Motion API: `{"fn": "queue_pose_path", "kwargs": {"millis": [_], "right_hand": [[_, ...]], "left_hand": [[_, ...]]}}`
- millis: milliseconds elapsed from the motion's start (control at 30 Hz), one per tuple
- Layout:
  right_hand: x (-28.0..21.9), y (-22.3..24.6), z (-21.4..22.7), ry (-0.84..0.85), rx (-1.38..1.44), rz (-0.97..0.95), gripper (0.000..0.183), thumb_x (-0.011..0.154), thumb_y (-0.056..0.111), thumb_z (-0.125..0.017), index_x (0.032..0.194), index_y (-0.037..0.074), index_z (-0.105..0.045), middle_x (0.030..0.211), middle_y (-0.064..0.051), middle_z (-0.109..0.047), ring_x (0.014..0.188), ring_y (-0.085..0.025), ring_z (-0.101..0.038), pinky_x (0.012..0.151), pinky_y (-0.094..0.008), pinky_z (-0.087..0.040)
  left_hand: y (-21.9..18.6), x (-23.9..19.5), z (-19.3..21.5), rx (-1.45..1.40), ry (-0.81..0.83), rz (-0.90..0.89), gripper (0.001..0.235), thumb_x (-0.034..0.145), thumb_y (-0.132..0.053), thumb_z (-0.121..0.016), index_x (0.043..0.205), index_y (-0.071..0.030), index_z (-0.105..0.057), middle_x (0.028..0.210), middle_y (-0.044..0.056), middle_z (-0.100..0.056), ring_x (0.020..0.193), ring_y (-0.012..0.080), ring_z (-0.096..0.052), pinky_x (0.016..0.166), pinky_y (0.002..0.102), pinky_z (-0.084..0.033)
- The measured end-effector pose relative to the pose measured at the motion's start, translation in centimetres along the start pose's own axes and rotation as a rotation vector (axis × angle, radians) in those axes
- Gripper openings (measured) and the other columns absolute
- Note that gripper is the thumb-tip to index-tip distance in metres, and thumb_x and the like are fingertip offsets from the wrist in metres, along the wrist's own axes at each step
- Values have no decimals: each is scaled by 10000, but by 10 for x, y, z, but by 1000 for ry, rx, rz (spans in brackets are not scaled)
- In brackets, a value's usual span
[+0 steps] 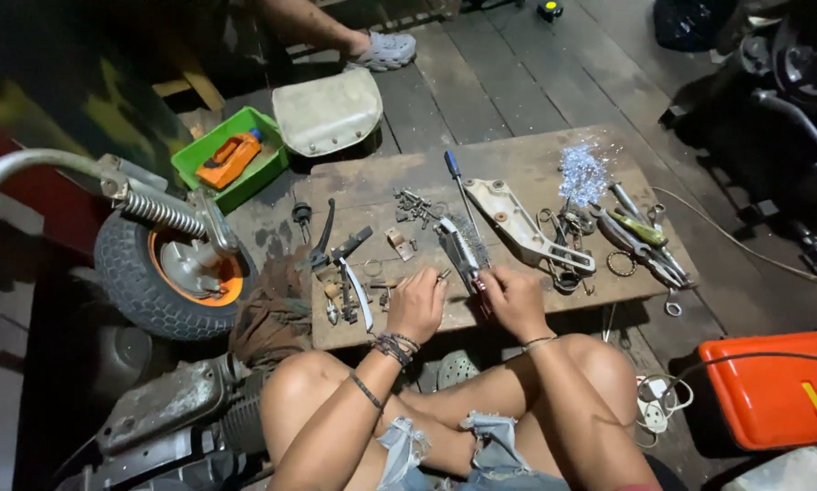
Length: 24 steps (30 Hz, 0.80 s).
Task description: Assembling small mechanical components and linkages on a wooden workbench
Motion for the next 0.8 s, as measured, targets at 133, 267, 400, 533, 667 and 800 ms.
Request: {"fn": "queue_pose_path", "kwargs": {"millis": [133,267,400,533,667,800], "right_hand": [[3,12,-4,84,-64,62,249,994,346,-637,862,164,-745,720,-165,-727,769,-405,-724,694,-504,-560],[9,12,6,-10,-67,-10,270,1004,323,-651,841,125,-735,699,-175,-703,777,-404,-716,683,-472,-550],[-3,21,-3,35,-19,105,187,979,305,-674,897,159,-756,733,-156,-732,782,-390,-727,682,-476,-564],[8,20,6,20,-111,-2,324,998,329,-655,802,79,-721,683,-219,-686,752,-458,-696,653,-543,-508],[7,22,8,-21,-8,-22,294,1011,327,-640,788,144,-694,658,-121,-693,734,-363,-719,654,-418,-542],[3,15,-7,65,-66,59,290,1007,370,-637,853,139,-721,709,-165,-715,758,-405,-718,665,-504,-550]], "left_hand": [[-3,0,-5,32,-61,-77,318,1045,-318,-456,809,-112,-505,680,123,-491,691,376,-617,636,447,-496],[-3,-1,2,26,-95,-83,331,1051,-328,-436,811,-112,-505,683,119,-483,685,374,-608,630,443,-492],[-4,3,5,-3,-94,-62,322,1048,-301,-444,797,-105,-489,672,124,-468,667,382,-598,610,450,-487],[-13,3,3,-29,-93,-109,339,1053,-314,-409,800,-104,-493,677,119,-462,656,380,-587,624,442,-487],[-7,3,6,-21,-87,-84,336,1052,-308,-445,801,-91,-499,675,141,-481,669,401,-601,619,465,-490],[-15,6,3,-2,-80,-99,335,1048,-321,-452,797,-104,-501,676,119,-487,680,377,-610,630,443,-495]]}}
Point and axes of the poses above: each hand's wrist, its own x-axis towards the middle knuckle, its own z-axis out of the back of the hand, y = z × x, the point moved 2 cm from there along x, towards the middle knuckle
